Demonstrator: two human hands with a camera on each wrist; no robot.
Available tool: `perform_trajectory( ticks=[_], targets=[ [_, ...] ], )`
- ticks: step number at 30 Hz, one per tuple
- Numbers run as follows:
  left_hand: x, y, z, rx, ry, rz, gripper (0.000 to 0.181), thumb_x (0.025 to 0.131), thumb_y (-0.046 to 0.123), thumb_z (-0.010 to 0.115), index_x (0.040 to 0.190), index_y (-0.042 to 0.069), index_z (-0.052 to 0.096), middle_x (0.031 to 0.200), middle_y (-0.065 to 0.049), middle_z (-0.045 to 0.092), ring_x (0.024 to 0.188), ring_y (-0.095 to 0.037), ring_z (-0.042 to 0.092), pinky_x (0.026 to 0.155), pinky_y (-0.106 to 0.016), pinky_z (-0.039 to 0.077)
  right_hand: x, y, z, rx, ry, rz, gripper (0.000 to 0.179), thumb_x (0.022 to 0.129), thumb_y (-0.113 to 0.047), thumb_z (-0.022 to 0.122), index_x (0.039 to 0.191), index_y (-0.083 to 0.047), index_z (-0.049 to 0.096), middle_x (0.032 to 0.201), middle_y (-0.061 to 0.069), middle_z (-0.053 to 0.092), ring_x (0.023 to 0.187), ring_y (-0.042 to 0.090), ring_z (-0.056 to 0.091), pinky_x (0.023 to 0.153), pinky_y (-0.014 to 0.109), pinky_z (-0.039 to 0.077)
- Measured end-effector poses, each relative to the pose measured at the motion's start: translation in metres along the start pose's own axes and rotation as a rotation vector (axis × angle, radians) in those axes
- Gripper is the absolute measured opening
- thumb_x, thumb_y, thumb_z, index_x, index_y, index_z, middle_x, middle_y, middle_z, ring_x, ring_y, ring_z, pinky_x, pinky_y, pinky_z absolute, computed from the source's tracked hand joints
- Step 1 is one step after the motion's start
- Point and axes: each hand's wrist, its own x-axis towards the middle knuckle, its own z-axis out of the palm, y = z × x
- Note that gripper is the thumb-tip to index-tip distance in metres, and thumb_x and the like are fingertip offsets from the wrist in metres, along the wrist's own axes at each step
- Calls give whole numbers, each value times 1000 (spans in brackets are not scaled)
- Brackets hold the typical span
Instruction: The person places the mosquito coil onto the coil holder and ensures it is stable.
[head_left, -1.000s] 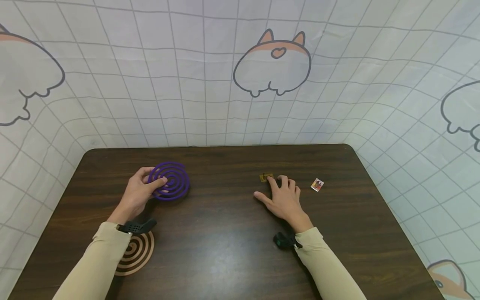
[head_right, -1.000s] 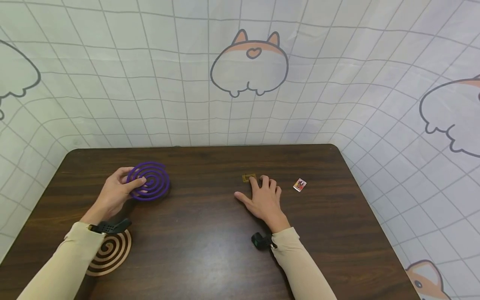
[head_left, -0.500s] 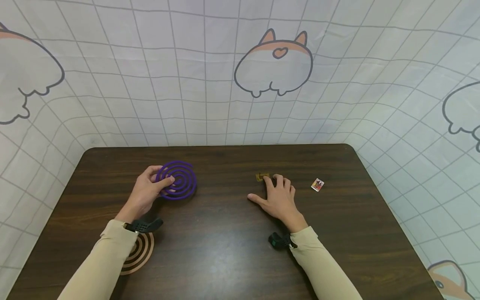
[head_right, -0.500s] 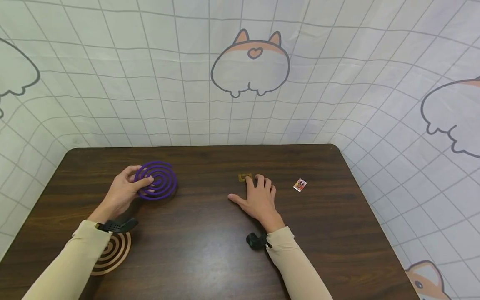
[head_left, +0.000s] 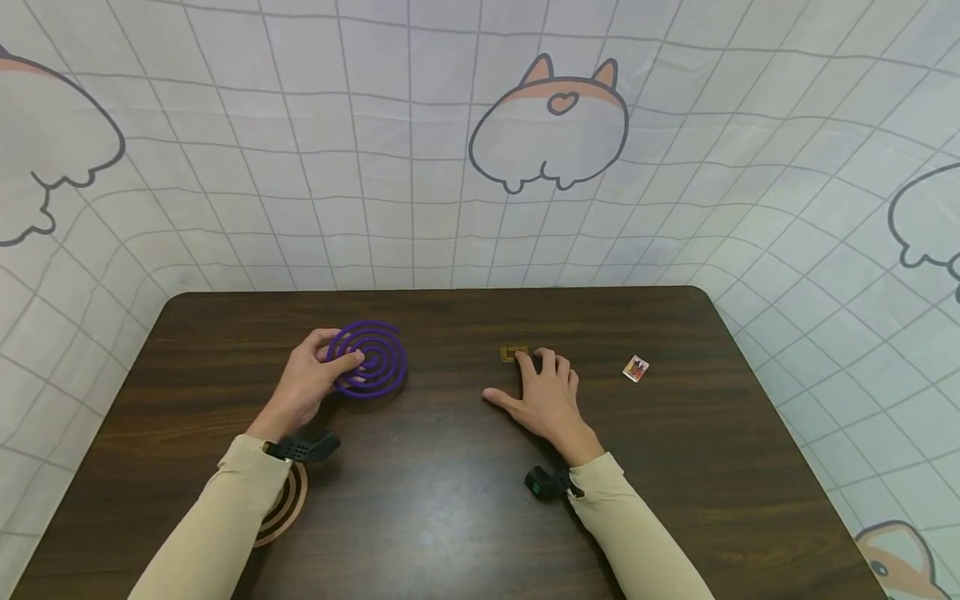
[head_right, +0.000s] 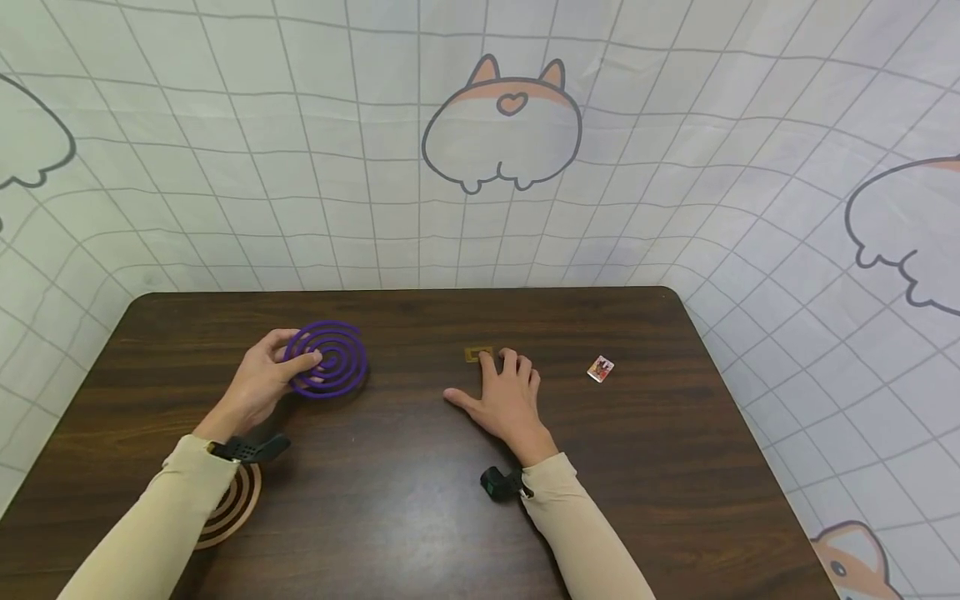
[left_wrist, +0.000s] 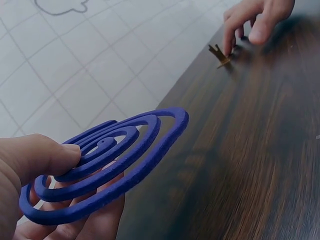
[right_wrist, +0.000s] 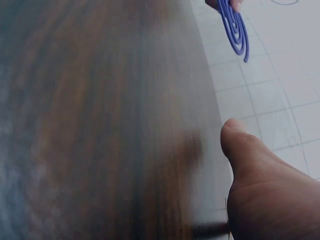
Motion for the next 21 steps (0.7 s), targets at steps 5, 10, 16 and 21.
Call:
perform_trajectory(
  ticks=[5,10,16,21],
  targets=[
    [4,0,10,-59,-16,-5,61,99,15,71,146,1,36,100,8,69,77,-8,76,78,-25,64,0,-1,1,1,4,0,92,89,-80,56,157,-19,41,160,20,31,143,47,30,115,66,29],
    [10,-3,21,-126,-38,-14,59,98,14,72,145,2,37,101,6,71,76,-8,76,77,-25,64,0,-2,1,23,9,3,91,88,-79,58,156,-20,43,159,19,32,143,46,31,116,66,28],
    [14,-6,30,-182,-57,-34,57,98,12,72,143,4,38,98,6,73,74,-9,76,76,-25,64,1,-1,3,22,13,3,90,88,-80,59,155,-21,44,159,19,32,143,46,31,115,66,28],
    [16,-7,37,-195,-73,-41,59,99,11,70,146,2,35,97,5,72,74,-9,76,76,-25,64,2,0,3,18,14,2,90,88,-80,59,155,-22,44,159,18,32,143,46,30,115,66,28]
  ],
)
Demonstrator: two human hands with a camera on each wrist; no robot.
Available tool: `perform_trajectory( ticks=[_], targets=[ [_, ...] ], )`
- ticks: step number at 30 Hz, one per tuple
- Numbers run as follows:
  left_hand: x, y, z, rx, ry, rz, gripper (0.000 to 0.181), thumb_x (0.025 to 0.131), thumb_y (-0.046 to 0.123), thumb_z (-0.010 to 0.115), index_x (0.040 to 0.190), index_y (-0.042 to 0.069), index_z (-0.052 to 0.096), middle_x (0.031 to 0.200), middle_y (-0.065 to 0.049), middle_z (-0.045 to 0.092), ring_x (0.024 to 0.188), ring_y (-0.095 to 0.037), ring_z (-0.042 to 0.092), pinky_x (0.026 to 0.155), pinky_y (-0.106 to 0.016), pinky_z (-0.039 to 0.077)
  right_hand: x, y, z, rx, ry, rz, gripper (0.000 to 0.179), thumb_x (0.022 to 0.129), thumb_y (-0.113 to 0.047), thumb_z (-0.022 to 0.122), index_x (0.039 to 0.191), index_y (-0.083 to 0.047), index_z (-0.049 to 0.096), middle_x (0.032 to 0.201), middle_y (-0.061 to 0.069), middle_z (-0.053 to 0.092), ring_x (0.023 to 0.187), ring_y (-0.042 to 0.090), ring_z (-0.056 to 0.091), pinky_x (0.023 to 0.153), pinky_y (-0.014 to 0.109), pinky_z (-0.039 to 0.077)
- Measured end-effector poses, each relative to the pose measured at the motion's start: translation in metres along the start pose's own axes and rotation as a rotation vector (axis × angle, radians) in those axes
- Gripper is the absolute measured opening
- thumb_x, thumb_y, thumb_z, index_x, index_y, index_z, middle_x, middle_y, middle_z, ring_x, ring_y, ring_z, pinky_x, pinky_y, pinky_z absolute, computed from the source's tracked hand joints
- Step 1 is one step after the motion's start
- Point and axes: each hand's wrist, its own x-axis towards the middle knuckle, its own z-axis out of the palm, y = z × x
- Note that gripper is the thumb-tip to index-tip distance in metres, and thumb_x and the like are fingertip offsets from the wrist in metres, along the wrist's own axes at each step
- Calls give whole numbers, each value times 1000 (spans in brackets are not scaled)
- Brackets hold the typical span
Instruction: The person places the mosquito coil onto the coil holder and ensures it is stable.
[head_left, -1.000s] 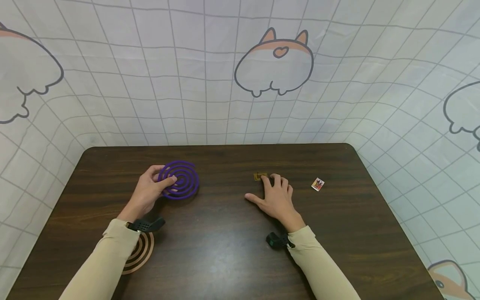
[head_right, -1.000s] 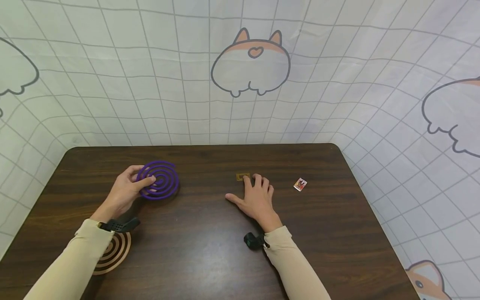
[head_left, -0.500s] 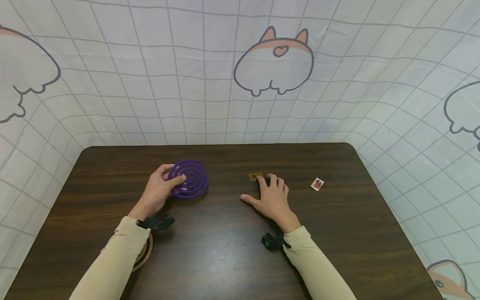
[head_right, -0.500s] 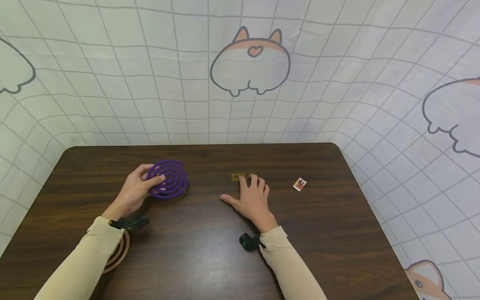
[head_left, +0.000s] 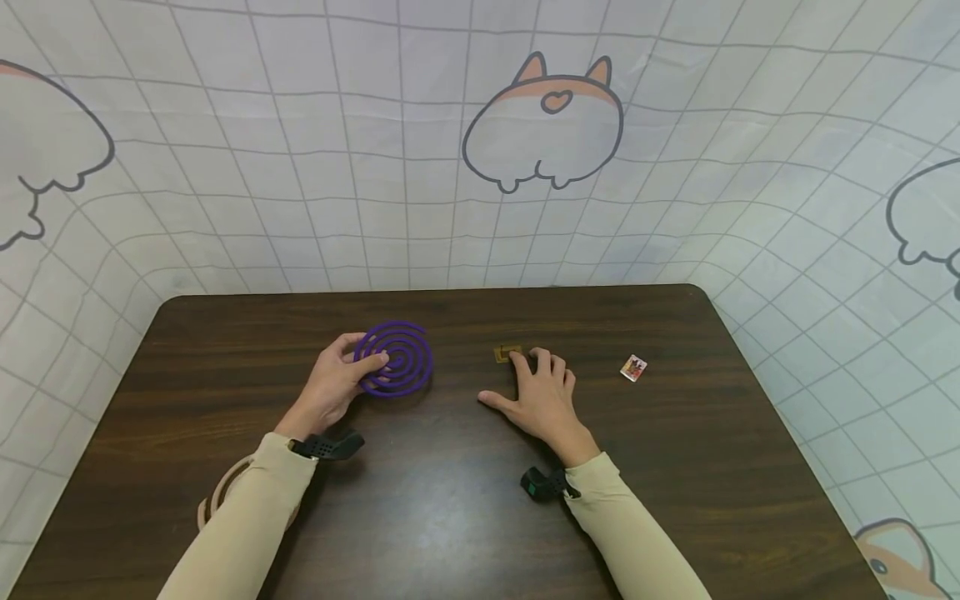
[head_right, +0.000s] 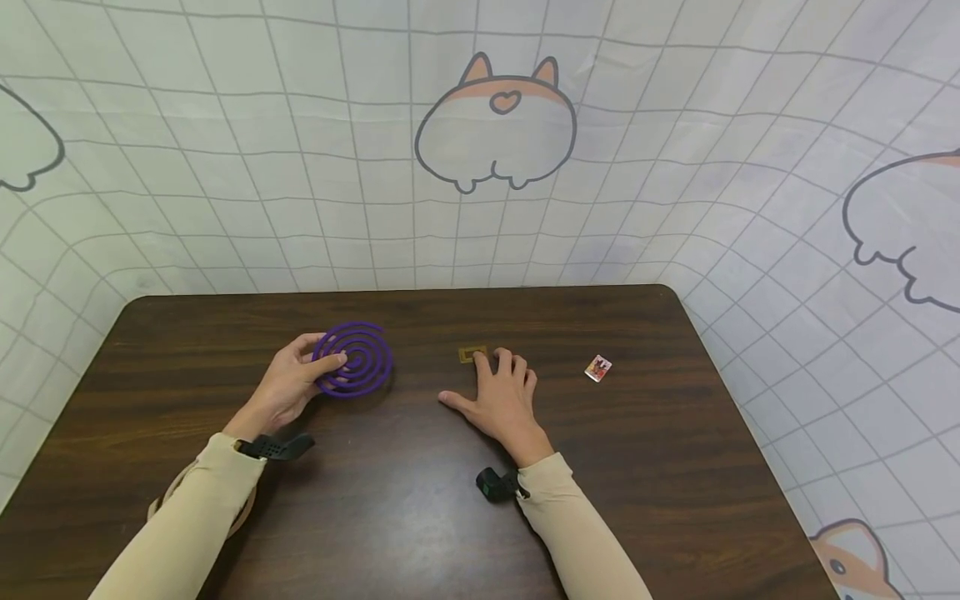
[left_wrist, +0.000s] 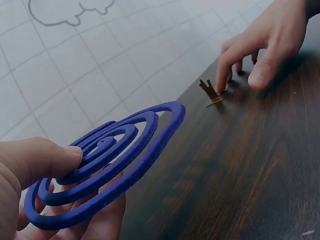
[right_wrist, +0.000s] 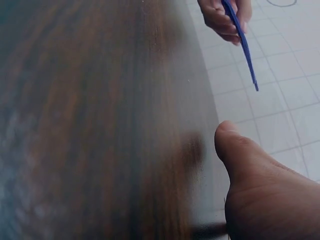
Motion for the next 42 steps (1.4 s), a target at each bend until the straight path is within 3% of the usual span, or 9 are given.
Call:
perform_trajectory(
  ticks=[7,15,29,42],
  targets=[
    [2,-3,7,-8,-32,-14,69,97,8,72,153,-1,32,102,3,72,77,-10,77,79,-27,65,-1,2,-4,15,-34,3,92,86,-80,61,156,-23,42,160,18,30,144,46,29,115,67,28],
    [4,-5,13,-6,-71,3,65,97,6,71,151,-4,38,103,2,75,81,-11,78,80,-28,65,-2,3,-9,66,-73,-10,95,84,-78,66,158,-25,40,163,17,27,148,46,25,116,68,26],
    [4,-4,16,-2,-67,2,63,97,4,71,150,-5,39,104,1,76,83,-12,79,82,-29,65,-4,9,-12,84,-78,-49,94,85,-77,66,159,-26,39,163,18,29,149,47,26,116,69,26],
    [6,-4,22,9,-69,10,60,96,5,71,148,-5,41,103,2,76,79,-12,78,81,-31,65,-7,15,-14,35,-93,-93,93,84,-79,64,159,-29,40,165,17,28,152,45,25,119,70,22]
  ],
)
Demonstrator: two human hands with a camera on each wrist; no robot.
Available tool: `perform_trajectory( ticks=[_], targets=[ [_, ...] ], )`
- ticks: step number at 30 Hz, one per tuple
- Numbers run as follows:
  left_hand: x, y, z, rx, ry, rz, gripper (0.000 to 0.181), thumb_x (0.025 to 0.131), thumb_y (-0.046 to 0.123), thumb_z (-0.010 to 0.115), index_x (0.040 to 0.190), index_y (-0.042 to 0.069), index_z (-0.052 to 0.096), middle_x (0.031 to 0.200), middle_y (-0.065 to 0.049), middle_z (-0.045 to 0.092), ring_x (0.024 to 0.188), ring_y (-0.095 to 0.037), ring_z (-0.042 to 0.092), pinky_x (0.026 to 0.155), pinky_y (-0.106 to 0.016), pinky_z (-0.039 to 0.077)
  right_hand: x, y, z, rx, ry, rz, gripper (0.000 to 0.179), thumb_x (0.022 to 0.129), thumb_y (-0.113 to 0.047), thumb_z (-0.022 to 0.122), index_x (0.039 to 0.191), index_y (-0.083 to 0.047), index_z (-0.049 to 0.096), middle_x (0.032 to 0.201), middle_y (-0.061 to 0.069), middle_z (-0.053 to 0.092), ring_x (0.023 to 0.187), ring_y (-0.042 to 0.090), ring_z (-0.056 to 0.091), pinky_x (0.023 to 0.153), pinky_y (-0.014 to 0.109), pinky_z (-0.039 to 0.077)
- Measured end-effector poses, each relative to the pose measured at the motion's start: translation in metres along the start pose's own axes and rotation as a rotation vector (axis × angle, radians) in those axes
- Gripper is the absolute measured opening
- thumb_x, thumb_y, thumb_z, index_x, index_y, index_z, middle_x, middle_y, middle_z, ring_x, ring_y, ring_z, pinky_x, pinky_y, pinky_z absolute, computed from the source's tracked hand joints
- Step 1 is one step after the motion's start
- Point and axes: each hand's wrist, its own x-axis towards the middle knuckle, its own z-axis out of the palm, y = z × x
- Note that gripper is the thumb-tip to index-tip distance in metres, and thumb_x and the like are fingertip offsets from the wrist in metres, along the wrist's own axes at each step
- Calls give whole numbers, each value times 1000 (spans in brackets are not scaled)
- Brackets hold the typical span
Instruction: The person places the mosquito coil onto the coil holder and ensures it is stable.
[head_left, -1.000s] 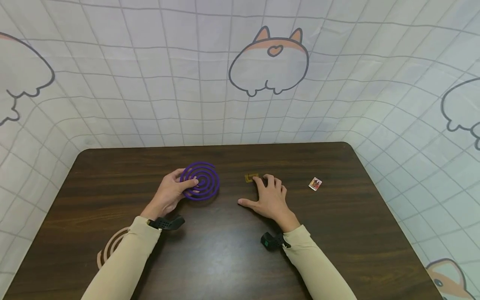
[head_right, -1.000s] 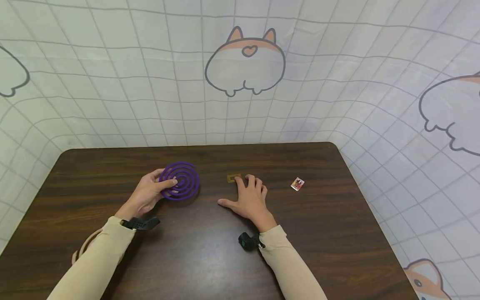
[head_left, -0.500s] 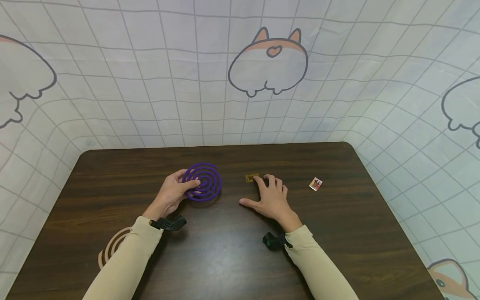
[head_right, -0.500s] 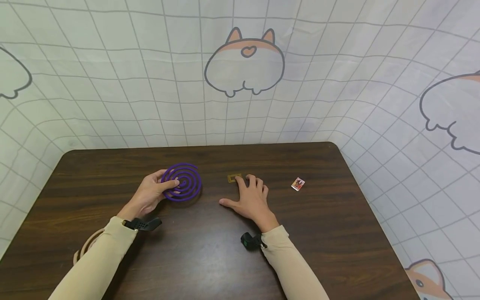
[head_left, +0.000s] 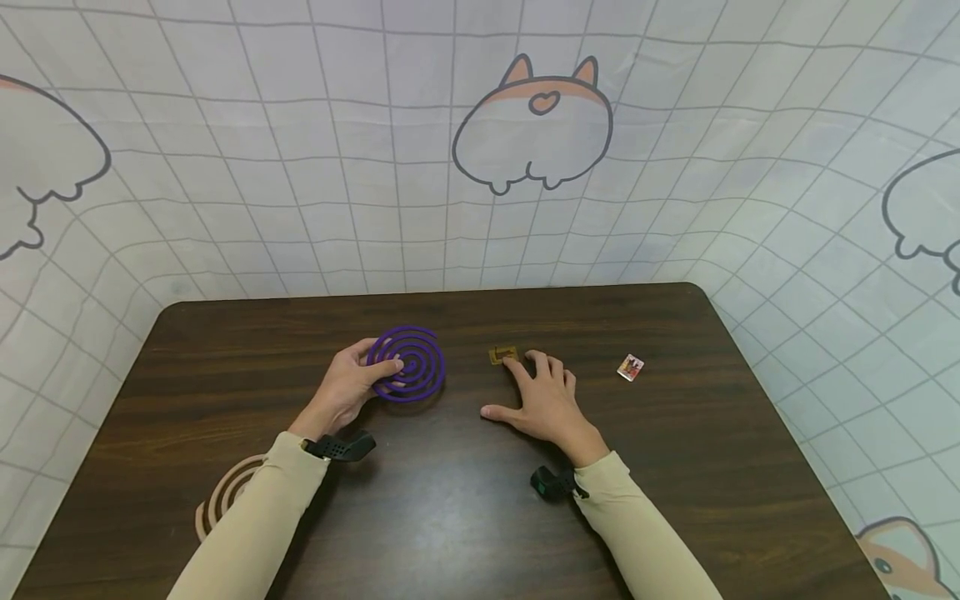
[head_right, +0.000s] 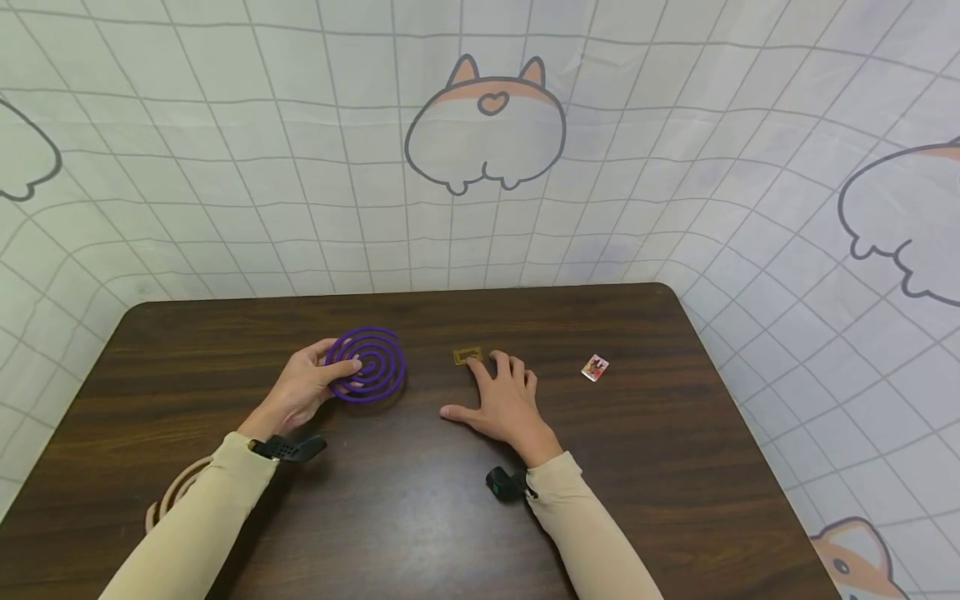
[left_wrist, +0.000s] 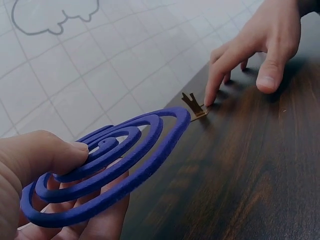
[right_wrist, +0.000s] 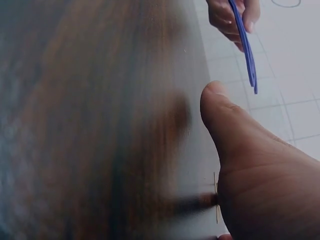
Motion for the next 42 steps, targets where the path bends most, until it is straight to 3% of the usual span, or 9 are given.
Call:
perform_trajectory(
  ticks=[22,33,42],
  targets=[
    [6,2,12,3,16,-28,60,96,5,72,147,-3,41,106,3,73,88,-10,78,82,-29,65,0,1,2,-17,8,-2,94,83,-79,66,159,-31,39,165,16,28,151,44,26,119,71,23],
    [8,2,21,3,19,-20,51,98,6,70,143,3,46,113,0,72,84,-12,78,85,-32,65,0,0,3,-36,5,1,95,83,-80,65,160,-31,37,166,15,27,151,44,27,118,70,25],
    [14,1,27,-3,-5,-24,54,98,6,69,145,1,43,111,1,72,86,-11,78,85,-31,64,0,1,5,-34,9,13,96,82,-81,64,160,-32,38,166,14,28,152,43,27,117,68,26]
  ],
)
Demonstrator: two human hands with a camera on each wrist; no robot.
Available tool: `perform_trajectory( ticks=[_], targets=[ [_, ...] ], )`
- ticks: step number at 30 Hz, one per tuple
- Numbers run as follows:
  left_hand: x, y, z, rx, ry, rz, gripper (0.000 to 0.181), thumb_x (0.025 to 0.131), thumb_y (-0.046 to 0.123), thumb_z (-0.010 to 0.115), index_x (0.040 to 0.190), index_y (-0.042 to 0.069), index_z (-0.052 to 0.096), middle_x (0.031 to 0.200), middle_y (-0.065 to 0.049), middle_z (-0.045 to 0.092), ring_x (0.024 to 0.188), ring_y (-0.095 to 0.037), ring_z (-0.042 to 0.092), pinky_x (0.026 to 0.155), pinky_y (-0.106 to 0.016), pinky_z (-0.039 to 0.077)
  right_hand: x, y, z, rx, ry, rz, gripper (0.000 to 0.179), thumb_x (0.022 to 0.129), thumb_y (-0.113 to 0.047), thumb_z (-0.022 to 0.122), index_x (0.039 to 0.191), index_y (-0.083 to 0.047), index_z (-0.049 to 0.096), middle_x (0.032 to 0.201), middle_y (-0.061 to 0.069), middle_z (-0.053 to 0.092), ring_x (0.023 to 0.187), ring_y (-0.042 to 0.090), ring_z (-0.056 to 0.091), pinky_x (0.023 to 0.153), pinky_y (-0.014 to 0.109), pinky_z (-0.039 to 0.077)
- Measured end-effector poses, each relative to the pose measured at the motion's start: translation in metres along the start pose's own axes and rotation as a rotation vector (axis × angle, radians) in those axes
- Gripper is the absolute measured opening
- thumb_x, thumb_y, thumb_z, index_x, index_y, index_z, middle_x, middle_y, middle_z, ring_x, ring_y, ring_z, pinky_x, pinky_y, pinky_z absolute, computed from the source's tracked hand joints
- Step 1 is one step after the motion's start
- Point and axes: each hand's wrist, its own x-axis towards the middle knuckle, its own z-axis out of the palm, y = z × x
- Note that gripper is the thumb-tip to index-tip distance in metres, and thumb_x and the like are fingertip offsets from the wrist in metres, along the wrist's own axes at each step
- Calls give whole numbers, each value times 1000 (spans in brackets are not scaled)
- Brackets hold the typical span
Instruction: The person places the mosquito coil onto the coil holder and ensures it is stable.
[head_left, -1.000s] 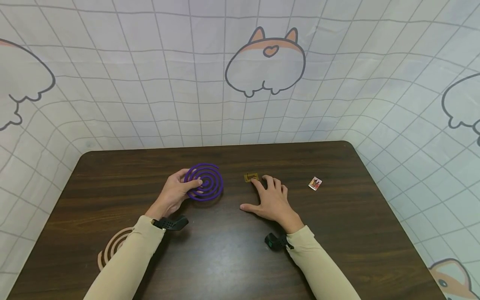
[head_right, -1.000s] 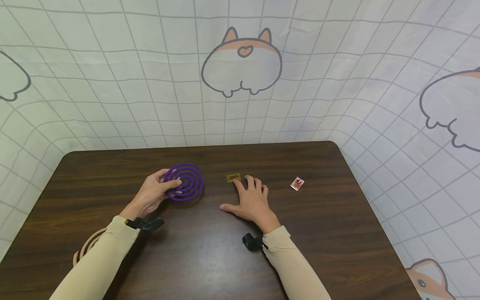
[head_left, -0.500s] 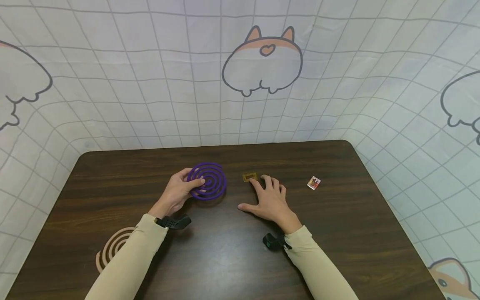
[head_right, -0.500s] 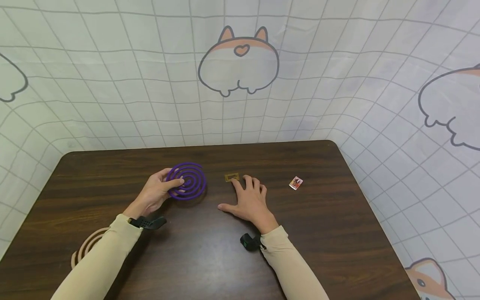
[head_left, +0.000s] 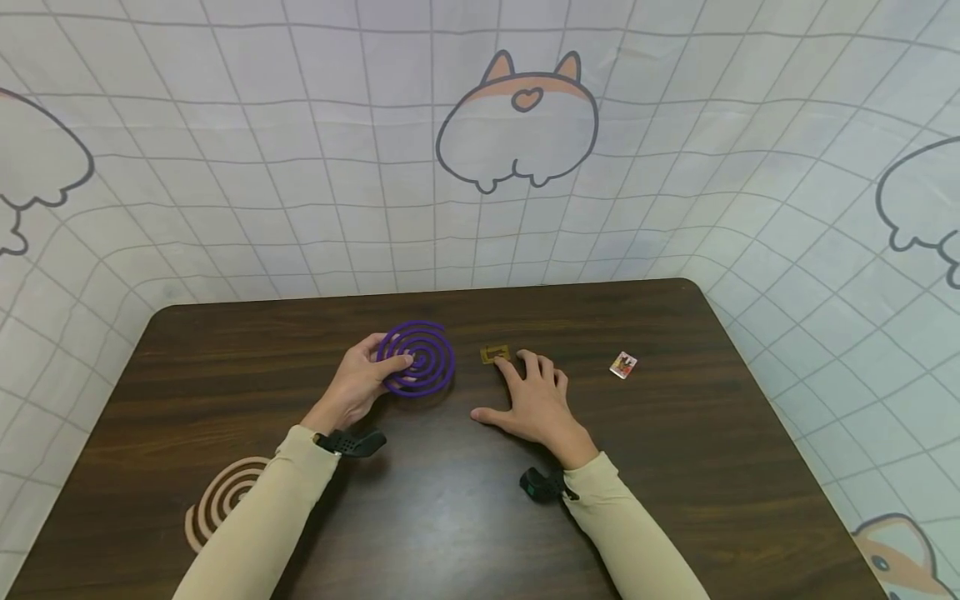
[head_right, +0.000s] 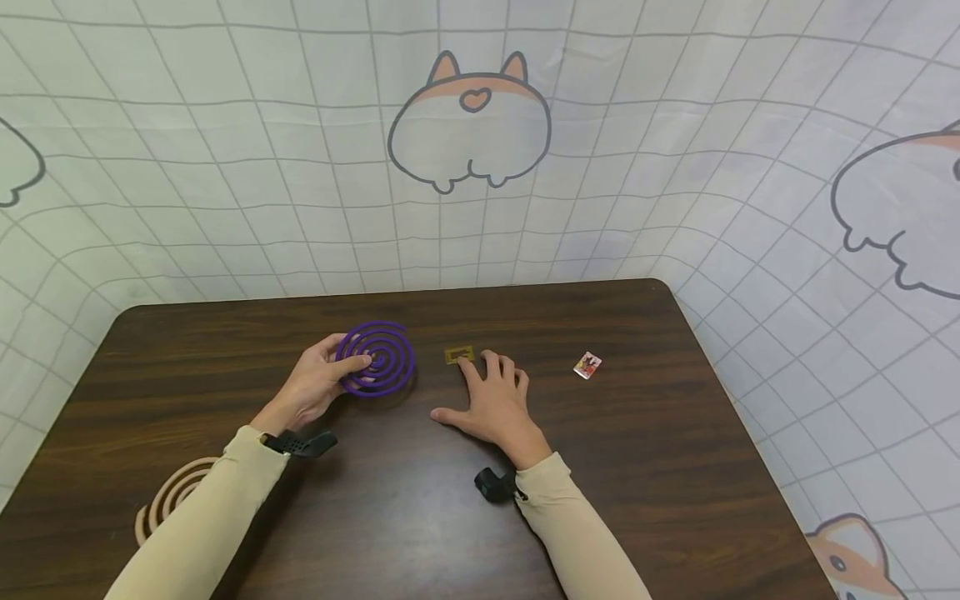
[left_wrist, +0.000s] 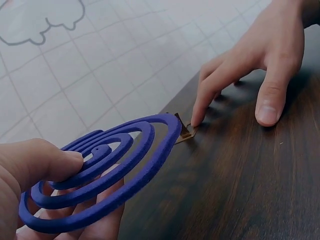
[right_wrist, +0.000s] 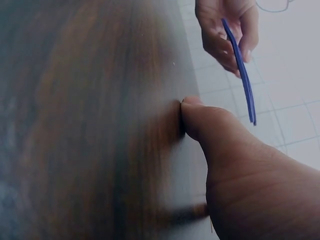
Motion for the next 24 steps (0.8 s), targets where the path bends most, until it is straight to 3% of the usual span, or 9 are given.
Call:
perform_trajectory(
  ticks=[24],
  targets=[
    [11,-1,20,-9,-2,-8,46,102,14,66,141,3,45,111,1,72,86,-12,78,84,-32,65,0,-1,0,-6,11,-1,96,82,-82,64,159,-32,39,165,14,29,151,42,28,117,67,26]
  ],
)
